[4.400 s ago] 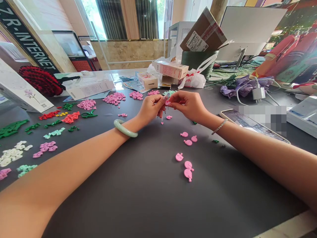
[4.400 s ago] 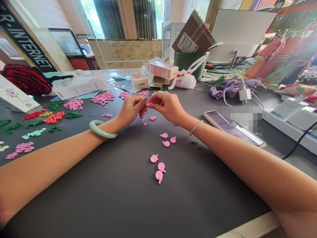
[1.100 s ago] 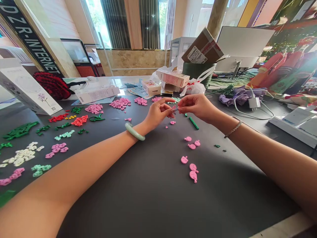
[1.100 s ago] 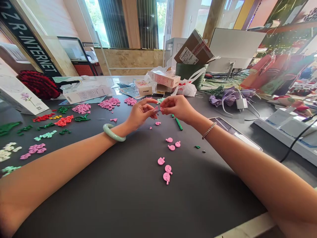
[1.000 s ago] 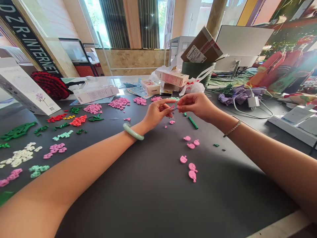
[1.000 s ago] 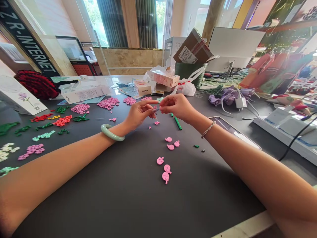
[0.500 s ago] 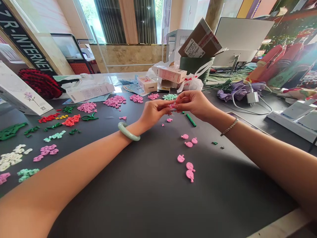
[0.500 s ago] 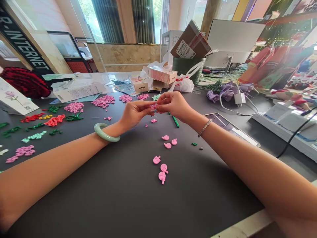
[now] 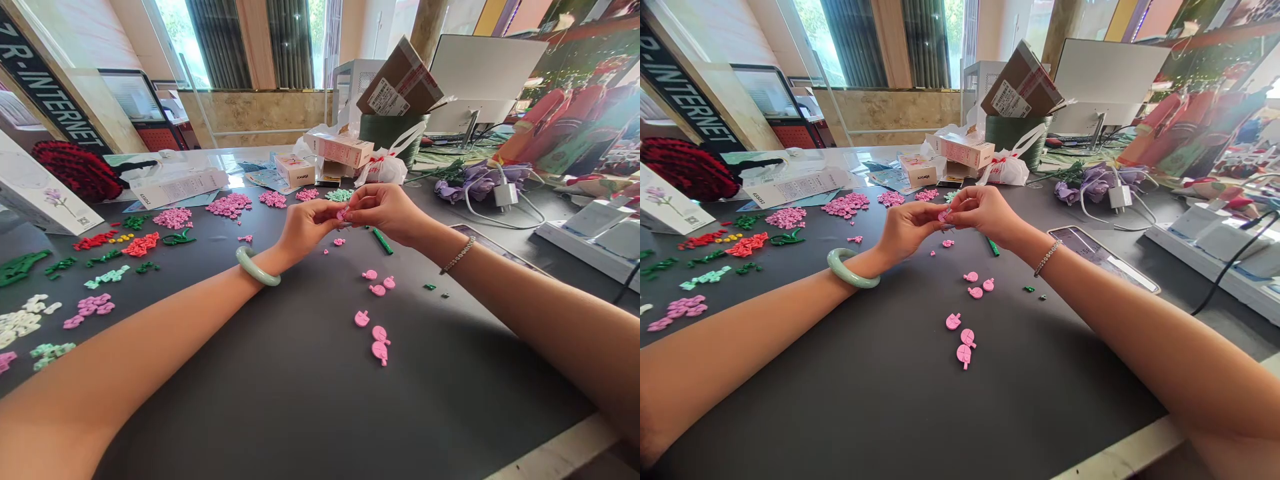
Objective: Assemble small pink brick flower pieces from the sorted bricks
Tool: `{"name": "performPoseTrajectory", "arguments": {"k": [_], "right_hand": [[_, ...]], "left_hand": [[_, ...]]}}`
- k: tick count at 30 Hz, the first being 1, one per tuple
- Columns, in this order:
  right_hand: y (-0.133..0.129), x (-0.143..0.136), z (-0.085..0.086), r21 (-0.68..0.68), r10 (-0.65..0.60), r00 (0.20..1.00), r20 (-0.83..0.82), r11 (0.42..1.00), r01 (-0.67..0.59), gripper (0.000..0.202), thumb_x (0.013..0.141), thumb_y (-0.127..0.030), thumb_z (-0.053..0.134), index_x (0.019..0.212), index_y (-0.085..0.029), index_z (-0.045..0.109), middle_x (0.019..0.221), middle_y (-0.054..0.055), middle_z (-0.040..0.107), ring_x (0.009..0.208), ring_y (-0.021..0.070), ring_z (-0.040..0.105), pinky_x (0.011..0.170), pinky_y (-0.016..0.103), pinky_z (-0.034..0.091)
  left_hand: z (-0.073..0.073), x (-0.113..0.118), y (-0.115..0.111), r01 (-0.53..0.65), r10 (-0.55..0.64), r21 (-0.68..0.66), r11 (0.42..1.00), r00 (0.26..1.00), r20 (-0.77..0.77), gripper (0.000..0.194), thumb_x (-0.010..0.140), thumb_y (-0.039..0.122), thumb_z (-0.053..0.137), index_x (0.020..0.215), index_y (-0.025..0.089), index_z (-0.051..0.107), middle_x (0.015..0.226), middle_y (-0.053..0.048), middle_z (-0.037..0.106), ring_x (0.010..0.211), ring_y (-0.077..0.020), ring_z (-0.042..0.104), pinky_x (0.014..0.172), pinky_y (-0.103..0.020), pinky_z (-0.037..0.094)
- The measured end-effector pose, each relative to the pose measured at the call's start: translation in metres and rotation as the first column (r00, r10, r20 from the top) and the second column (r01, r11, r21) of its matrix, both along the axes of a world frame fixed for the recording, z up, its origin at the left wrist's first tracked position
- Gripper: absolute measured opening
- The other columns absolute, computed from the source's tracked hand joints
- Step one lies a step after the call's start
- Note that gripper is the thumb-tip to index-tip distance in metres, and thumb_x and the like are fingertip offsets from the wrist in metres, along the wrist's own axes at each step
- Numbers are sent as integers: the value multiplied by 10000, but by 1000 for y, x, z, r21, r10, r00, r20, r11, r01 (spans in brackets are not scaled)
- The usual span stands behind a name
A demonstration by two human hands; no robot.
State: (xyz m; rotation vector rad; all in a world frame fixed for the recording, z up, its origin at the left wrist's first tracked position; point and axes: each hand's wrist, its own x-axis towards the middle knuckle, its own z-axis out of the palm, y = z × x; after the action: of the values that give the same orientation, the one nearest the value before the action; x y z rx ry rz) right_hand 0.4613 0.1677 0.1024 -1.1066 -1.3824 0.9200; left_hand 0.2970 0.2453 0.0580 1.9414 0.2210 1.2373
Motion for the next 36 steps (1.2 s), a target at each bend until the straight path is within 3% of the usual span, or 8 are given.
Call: {"name": "performPoseTrajectory", "arguments": {"k": [11, 20, 30, 36], "right_hand": [[6, 2, -8, 67, 57, 998, -25, 996, -55, 545, 485, -318, 959, 631, -203, 447, 661, -13, 649, 682, 158, 675, 708, 327, 573], [1, -2, -4, 25, 71, 996, -55, 997, -69, 525, 490, -213, 937, 610, -198, 426, 624, -38, 595, 669, 115, 615, 702, 278, 533], [1, -2, -6, 29, 80, 996, -33, 996, -79, 489, 550, -179, 874, 595, -207, 388, 575, -72, 495, 636, 103, 578, 654, 267, 515], [2, -1, -8, 21, 116, 989, -90, 993, -114, 511, 531, -185, 901, 595, -204, 394, 586, -81, 490, 638, 105, 596, 718, 304, 539]], "left_hand": [[3, -2, -1, 11, -11, 5, 1000, 1000, -13, 319, 752, 394, 796, 962, 156, 773, 892, -66, 736, 748, -158, 701, 742, -316, 609], [5, -5, 4, -147, 158, 274, 950, 987, -21, 227, 786, 361, 779, 963, 220, 792, 803, -45, 698, 730, -129, 604, 690, -263, 538], [5, -6, 4, -142, 171, 338, 931, 983, -59, 185, 824, 355, 746, 967, 245, 782, 821, -24, 620, 734, -116, 576, 695, -261, 524], [4, -5, 6, -168, 199, 369, 914, 979, -48, 180, 820, 294, 754, 997, 265, 776, 826, -15, 597, 762, -120, 558, 699, -255, 501]]}}
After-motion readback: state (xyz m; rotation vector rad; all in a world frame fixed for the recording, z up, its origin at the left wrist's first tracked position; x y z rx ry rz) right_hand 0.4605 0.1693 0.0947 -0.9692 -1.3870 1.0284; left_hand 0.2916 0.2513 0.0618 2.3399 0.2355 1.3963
